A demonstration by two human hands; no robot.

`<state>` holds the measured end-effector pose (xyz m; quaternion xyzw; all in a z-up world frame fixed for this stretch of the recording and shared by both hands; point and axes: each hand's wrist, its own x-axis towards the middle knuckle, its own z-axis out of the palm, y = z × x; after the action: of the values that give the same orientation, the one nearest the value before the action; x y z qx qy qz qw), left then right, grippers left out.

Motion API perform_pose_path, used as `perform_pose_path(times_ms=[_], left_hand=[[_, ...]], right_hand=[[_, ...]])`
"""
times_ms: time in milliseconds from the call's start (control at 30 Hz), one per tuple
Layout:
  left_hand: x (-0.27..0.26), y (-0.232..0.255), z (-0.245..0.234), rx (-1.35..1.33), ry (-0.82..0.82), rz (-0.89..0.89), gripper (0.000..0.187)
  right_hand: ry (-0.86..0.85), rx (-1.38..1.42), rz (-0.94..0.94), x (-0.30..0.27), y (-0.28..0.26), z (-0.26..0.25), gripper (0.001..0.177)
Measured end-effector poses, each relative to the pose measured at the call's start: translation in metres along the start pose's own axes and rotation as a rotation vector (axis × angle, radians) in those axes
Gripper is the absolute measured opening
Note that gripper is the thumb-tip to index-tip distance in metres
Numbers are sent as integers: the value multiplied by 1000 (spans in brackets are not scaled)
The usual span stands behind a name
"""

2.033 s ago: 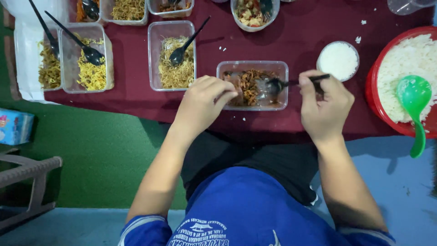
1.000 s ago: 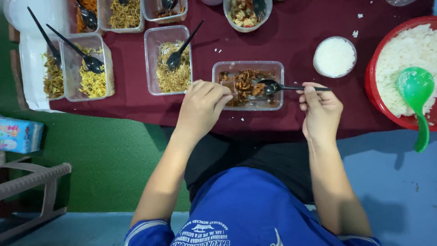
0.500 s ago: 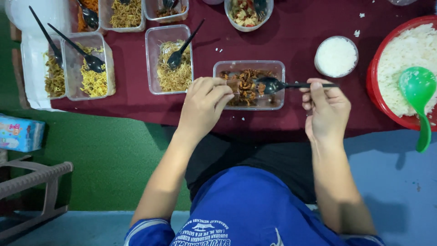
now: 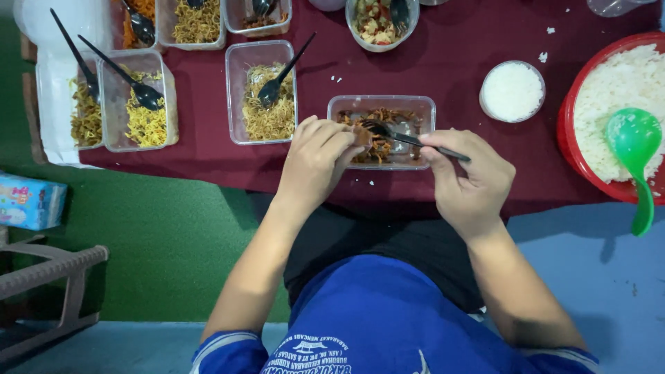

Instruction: Packaging rice and various toppings into paper wraps

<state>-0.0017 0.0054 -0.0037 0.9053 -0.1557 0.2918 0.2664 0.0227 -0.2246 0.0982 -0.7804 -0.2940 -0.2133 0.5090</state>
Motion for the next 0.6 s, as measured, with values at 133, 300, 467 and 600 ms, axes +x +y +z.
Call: perform_pose_path(times_ms=[133,300,467,600], left_hand=[[1,-2,0,5,4,11,23],[2,1,-3,9,-13,32,21],[2,2,-7,3,-33,33,24],[4,7,-11,-32,-23,11,16]], right_hand=[[-20,31,-16,-3,4,-2,7],[-56,71,-77,-1,5,-2,10],[-23,12,-110,1,11,-9,18],[38,-63,-108,3,15,-9,20]])
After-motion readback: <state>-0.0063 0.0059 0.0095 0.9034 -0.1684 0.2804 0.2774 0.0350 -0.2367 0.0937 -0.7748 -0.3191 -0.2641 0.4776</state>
